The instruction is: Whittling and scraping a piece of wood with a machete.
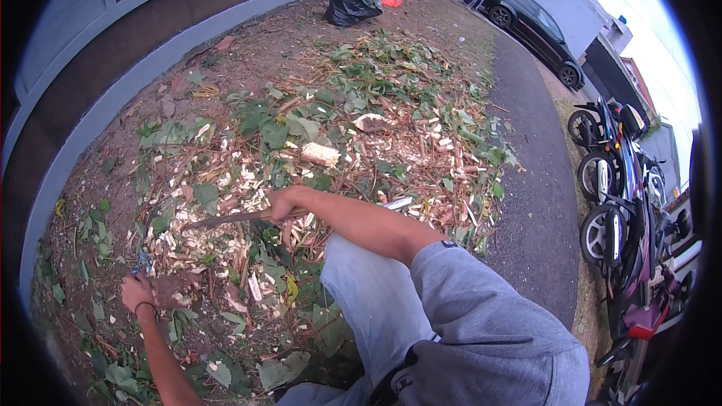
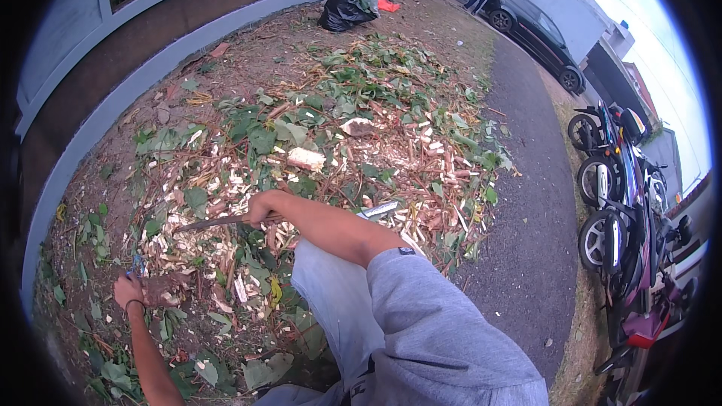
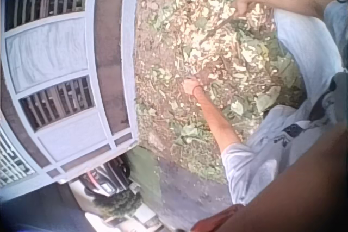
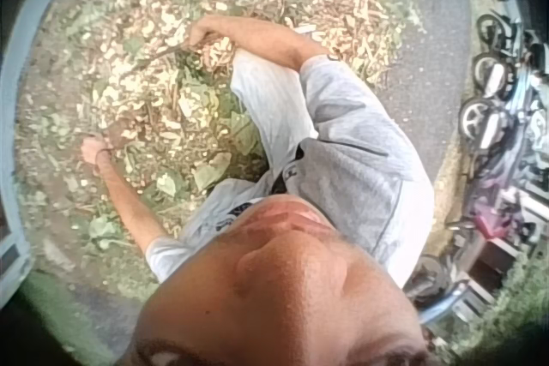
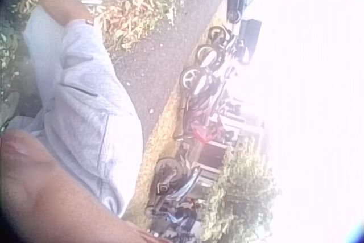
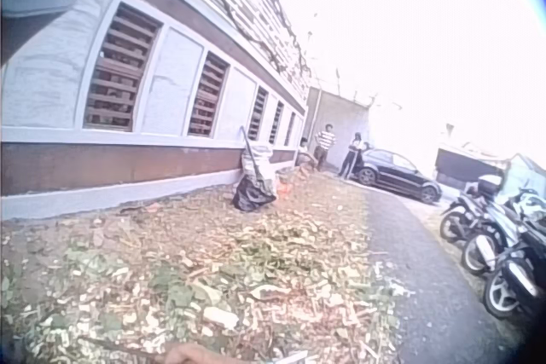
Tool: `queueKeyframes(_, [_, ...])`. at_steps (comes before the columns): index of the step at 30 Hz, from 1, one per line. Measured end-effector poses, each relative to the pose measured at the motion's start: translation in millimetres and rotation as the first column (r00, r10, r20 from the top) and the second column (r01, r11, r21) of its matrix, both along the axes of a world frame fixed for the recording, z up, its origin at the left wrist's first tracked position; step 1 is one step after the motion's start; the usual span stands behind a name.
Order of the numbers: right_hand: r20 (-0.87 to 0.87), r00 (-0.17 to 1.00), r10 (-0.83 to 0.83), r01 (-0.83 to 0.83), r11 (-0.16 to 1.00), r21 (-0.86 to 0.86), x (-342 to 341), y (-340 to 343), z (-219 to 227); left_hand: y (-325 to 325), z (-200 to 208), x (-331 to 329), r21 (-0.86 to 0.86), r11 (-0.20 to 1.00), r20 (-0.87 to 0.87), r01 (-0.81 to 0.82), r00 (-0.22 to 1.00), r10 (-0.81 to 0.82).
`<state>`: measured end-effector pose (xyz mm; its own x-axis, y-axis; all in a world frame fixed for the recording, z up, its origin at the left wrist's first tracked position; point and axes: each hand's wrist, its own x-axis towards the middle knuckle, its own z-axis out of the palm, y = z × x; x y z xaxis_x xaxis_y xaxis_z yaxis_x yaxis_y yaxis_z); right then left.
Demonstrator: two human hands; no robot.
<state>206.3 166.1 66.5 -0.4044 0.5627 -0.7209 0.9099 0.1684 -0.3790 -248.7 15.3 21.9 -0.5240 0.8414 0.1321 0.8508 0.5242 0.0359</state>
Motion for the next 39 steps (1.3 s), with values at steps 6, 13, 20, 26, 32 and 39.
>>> queueKeyframes(6, [-0.013, 1.0, 0.008, -0.007, 1.0, 0.025, 0.0, 2.0, -5.6, -0.5, -2.9, -4.4, 0.006, 1.0, -0.005, 0.005, 1.0, -0.005])
queueKeyframes(13, [-0.011, 1.0, 0.015, -0.015, 0.999, 0.05, 2.1, -2.3, -0.4, -2.3, -2.9, 0.9, 0.069, 0.998, -0.012, 0.006, 1.0, -0.005])
queueKeyframes(20, [-0.001, 1.0, -0.021, 0.021, 1.0, -0.019, 1.3, -5.0, 7.9, -1.5, -1.8, -0.8, -0.008, 1.0, -0.005, 0.001, 1.0, -0.001])
queueKeyframes(26, [0.001, 1.0, 0.007, -0.007, 1.0, 0.021, -1.3, -5.8, 11.3, -2.5, -5.7, -5.7, -0.005, 1.0, -0.017, 0.003, 1.0, -0.003])
queueKeyframes(32, [0.016, 1.0, -0.007, 0.007, 1.0, 0.0, -1.4, -5.8, 15.7, -0.3, -7.7, -6.1, 0.028, 1.0, -0.023, 0.002, 1.0, -0.002])
queueKeyframes(39, [0.017, 0.999, -0.033, 0.033, 0.999, -0.028, 2.2, -10.9, 21.9, -2.4, -2.5, -0.4, 0.005, 1.0, -0.001, 0.021, 1.0, -0.021])
